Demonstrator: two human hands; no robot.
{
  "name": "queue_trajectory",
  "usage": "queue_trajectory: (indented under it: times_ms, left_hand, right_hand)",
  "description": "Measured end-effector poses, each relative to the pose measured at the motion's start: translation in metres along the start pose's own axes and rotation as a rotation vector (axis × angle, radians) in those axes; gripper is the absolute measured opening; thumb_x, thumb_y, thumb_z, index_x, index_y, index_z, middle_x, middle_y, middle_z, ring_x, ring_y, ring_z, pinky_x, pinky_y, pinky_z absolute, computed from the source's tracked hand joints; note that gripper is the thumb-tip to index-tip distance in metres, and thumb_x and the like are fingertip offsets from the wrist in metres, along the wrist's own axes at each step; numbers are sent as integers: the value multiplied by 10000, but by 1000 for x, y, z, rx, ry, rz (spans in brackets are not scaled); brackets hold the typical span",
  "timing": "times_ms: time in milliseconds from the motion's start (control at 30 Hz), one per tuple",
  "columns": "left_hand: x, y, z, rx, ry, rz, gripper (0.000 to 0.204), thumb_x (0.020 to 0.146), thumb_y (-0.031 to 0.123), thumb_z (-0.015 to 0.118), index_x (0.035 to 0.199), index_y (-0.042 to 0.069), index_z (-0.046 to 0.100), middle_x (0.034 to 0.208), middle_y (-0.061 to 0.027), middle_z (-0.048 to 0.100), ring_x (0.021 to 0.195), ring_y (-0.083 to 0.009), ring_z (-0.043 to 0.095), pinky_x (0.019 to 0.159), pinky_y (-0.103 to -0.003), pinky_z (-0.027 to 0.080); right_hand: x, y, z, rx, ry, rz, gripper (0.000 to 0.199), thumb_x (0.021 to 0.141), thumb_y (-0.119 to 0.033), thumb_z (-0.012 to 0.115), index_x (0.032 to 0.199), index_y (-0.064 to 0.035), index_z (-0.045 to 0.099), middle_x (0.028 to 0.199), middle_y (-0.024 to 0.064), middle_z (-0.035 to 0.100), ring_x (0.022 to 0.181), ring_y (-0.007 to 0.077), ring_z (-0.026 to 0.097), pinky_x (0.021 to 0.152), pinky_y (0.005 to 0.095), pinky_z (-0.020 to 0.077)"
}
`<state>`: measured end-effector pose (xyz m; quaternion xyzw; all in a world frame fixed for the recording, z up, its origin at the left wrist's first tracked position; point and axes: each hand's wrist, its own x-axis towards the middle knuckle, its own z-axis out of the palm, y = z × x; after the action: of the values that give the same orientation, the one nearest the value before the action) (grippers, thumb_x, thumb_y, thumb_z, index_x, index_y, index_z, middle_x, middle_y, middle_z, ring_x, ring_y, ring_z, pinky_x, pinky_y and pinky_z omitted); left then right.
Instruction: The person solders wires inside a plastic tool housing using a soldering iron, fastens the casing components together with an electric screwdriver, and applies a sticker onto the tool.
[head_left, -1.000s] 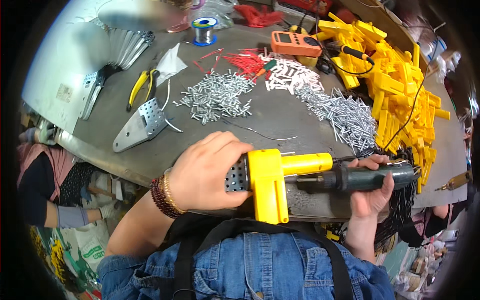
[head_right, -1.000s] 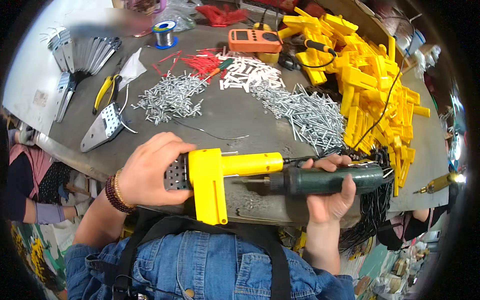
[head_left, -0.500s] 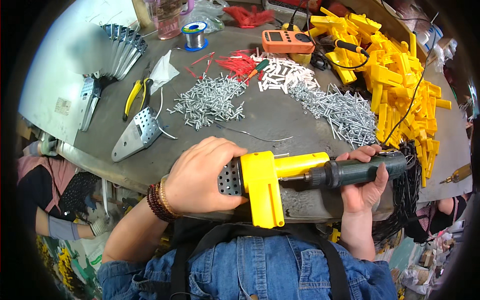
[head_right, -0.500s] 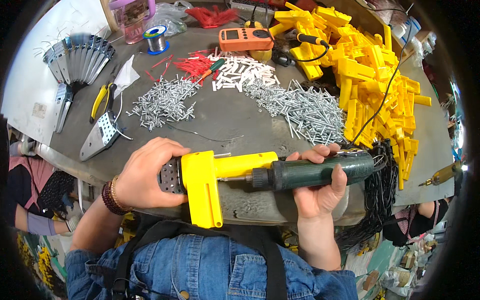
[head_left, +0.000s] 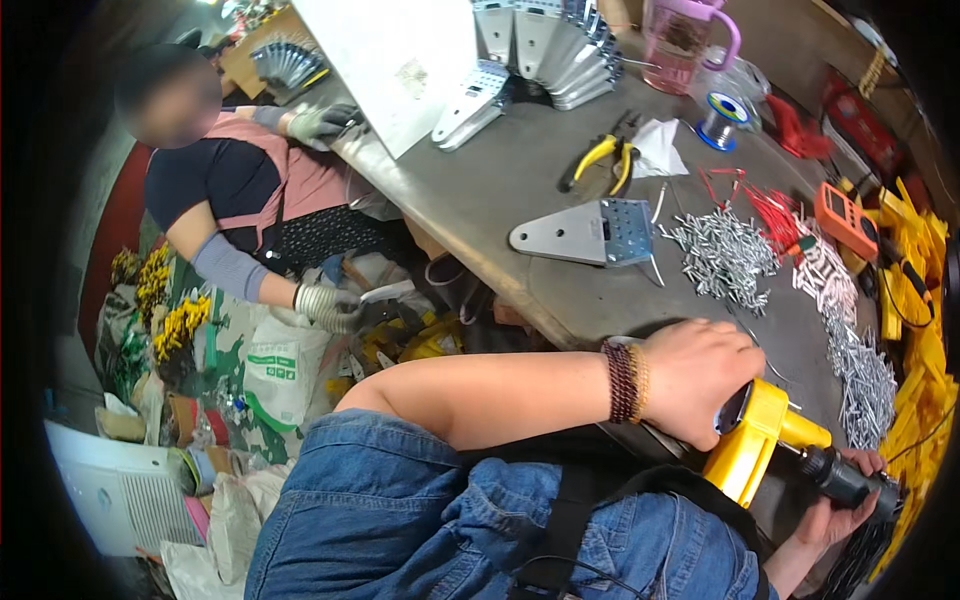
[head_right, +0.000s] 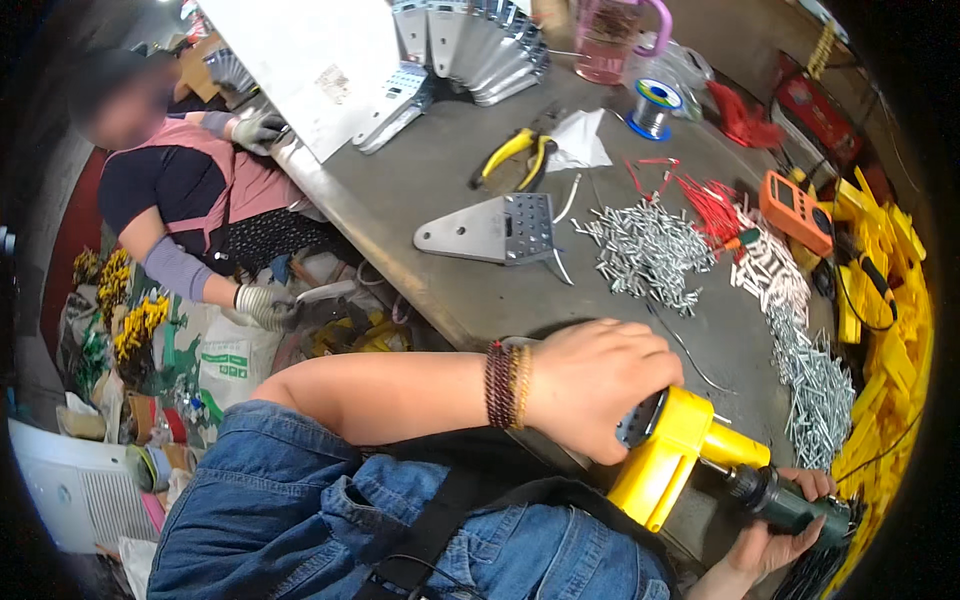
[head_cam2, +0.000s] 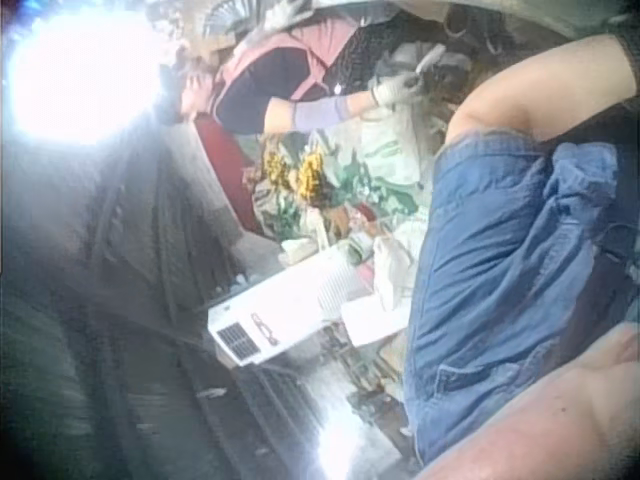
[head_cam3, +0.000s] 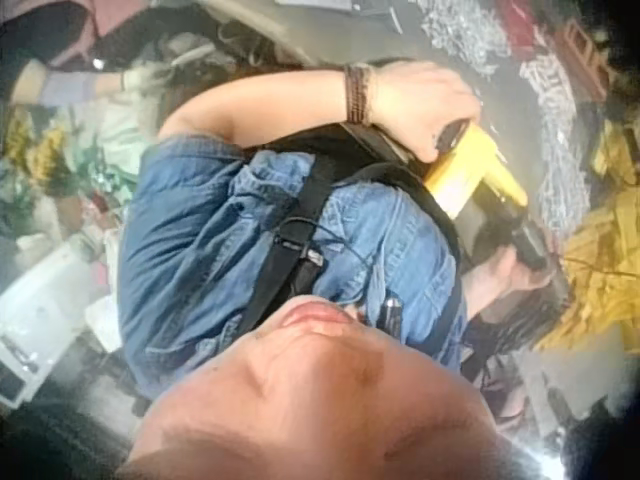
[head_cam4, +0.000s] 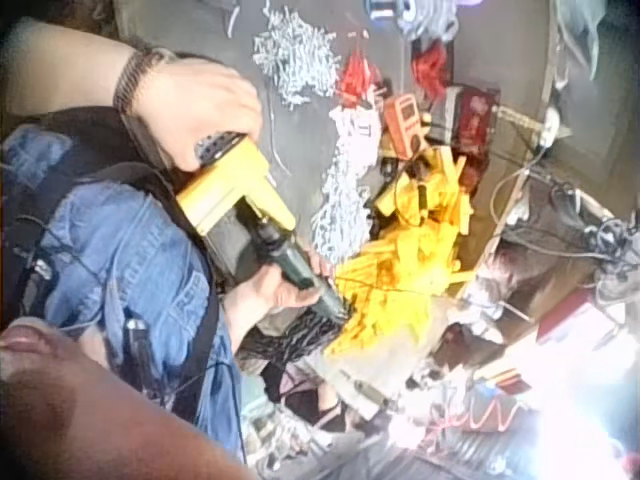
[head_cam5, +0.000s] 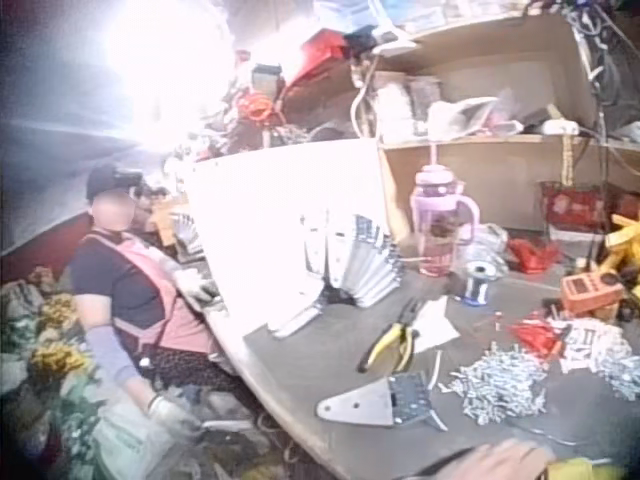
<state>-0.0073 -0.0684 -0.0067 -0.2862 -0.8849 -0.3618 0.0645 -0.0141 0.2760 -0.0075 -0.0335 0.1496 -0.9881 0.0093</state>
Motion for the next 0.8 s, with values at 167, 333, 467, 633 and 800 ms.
queue_trajectory:
  times_ms: [167,333,467,633,800]
  left_hand:
    - [4,2,1,-12,15,19,551,566,240,769,1041,45,567,1015,-135,602,1008,-317,583,883,-393,468]
    - [0,-1,-2,-48,25,15,589,568,238,783,1087,39,588,1003,-134,619,985,-330,600,857,-410,492]
    - [2,0,-8,-39,29,20,588,544,219,793,1074,38,611,960,-130,618,920,-326,618,809,-395,502]
    - [7,3,-9,-64,-27,-21,589,532,209,798,1061,28,612,962,-132,620,904,-328,620,798,-382,498]
    - [10,3,-7,-78,-9,7,584,532,209,801,1050,18,609,947,-137,619,885,-327,622,793,-378,500]
  right_hand:
    - [-1,7,6,-35,4,22,552,678,96,719,1122,-132,483,998,-7,498,907,159,503,1015,352,350]
    - [-4,16,4,-25,-22,22,583,657,9,800,1137,-183,530,1022,-46,553,910,123,543,1011,357,361]
    - [-5,21,6,-86,-41,21,531,688,-71,813,1132,-192,550,1025,-59,548,927,111,545,1037,448,334]
    - [-7,20,7,-100,-75,-1,438,756,-93,774,1134,-174,567,1022,-35,536,952,114,535,1053,461,341]
    - [-6,24,7,-87,-111,0,414,767,-109,765,1125,-172,566,1026,-35,532,953,111,533,1054,450,341]
